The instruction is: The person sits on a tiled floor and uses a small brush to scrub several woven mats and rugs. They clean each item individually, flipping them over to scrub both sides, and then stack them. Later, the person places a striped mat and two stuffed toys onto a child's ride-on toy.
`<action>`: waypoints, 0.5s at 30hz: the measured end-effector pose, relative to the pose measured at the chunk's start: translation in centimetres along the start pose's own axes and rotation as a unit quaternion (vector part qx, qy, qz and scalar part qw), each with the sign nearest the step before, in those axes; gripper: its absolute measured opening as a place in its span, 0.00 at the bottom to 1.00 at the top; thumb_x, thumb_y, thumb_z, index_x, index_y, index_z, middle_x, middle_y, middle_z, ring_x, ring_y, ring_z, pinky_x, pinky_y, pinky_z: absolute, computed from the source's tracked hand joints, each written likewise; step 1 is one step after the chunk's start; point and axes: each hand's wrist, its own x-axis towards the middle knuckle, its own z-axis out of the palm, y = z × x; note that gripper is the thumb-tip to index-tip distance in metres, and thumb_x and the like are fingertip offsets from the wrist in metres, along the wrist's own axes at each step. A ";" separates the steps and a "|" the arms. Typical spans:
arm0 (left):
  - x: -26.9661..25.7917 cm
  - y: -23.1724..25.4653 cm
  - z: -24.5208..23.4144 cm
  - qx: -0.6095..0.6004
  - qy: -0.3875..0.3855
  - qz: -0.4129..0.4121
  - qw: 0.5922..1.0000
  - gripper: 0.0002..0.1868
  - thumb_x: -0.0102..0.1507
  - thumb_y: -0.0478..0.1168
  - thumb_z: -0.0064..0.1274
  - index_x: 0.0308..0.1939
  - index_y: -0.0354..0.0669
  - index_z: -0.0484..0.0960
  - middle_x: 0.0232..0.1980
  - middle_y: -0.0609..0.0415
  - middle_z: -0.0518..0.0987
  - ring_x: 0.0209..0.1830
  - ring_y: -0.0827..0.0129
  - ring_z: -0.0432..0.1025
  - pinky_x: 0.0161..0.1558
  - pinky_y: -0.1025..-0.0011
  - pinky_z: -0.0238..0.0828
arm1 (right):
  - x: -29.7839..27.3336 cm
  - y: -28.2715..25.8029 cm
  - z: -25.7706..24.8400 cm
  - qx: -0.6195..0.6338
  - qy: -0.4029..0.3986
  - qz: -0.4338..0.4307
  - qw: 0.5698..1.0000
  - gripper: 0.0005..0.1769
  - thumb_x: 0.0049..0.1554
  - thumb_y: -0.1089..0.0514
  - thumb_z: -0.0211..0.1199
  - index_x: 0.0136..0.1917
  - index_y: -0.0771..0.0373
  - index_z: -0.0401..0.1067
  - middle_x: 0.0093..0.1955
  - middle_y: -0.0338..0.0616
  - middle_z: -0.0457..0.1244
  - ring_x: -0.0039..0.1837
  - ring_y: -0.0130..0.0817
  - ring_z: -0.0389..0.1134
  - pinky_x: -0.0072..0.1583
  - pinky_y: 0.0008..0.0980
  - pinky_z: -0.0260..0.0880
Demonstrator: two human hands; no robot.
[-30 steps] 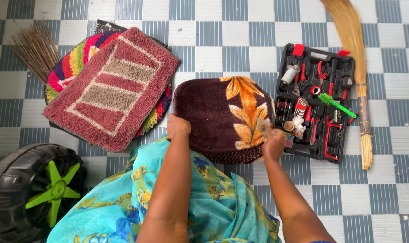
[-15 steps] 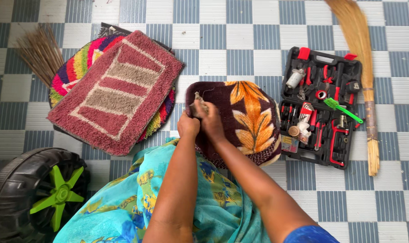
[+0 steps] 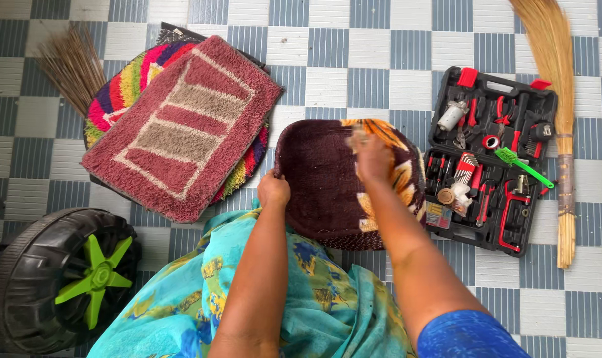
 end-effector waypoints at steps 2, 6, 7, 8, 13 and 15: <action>0.2 -0.2 0.1 -0.006 0.007 -0.001 1.000 0.16 0.65 0.47 0.52 0.58 0.58 0.82 0.57 0.46 0.82 0.61 0.49 0.74 0.61 0.55 0.69 | 3.0 3.6 0.2 0.040 0.071 -0.018 0.996 0.33 0.65 0.29 0.46 0.55 0.62 0.68 0.51 0.50 0.63 0.46 0.39 0.66 0.45 0.38 0.68; 0.3 0.1 0.5 -0.010 0.002 -0.019 1.000 0.17 0.66 0.47 0.52 0.58 0.58 0.82 0.58 0.46 0.82 0.61 0.48 0.74 0.60 0.54 0.69 | 8.3 13.3 0.4 -0.089 0.204 -0.034 0.974 0.37 0.67 0.28 0.43 0.59 0.66 0.66 0.57 0.61 0.60 0.48 0.47 0.64 0.45 0.43 0.69; 0.3 0.0 0.5 -0.014 0.010 -0.010 1.000 0.17 0.65 0.48 0.53 0.58 0.57 0.82 0.58 0.46 0.82 0.61 0.48 0.74 0.61 0.54 0.69 | 8.8 14.6 -0.3 -0.081 0.231 0.000 0.970 0.37 0.67 0.29 0.43 0.60 0.67 0.65 0.58 0.62 0.60 0.48 0.50 0.64 0.43 0.45 0.70; 0.4 -0.1 0.7 -0.017 0.019 -0.002 1.000 0.18 0.65 0.49 0.53 0.58 0.57 0.82 0.58 0.46 0.82 0.61 0.48 0.74 0.61 0.55 0.69 | 8.6 15.2 -1.2 -0.054 0.243 0.018 0.968 0.35 0.67 0.31 0.43 0.59 0.67 0.66 0.57 0.60 0.61 0.47 0.48 0.64 0.42 0.44 0.69; 1.0 -0.2 1.0 0.013 0.000 -0.028 1.000 0.21 0.68 0.54 0.50 0.60 0.52 0.81 0.61 0.44 0.80 0.64 0.47 0.72 0.64 0.53 0.67 | -0.8 8.2 -2.4 0.236 0.162 0.003 0.958 0.27 0.68 0.40 0.44 0.57 0.65 0.69 0.55 0.51 0.68 0.39 0.37 0.64 0.37 0.39 0.65; 1.1 -0.3 1.4 0.002 -0.026 -0.048 0.999 0.23 0.68 0.56 0.48 0.62 0.54 0.79 0.62 0.43 0.79 0.65 0.46 0.71 0.64 0.54 0.66 | -4.6 5.2 0.4 0.194 0.138 -0.106 0.965 0.17 0.65 0.50 0.51 0.57 0.66 0.68 0.51 0.50 0.68 0.38 0.34 0.66 0.36 0.36 0.68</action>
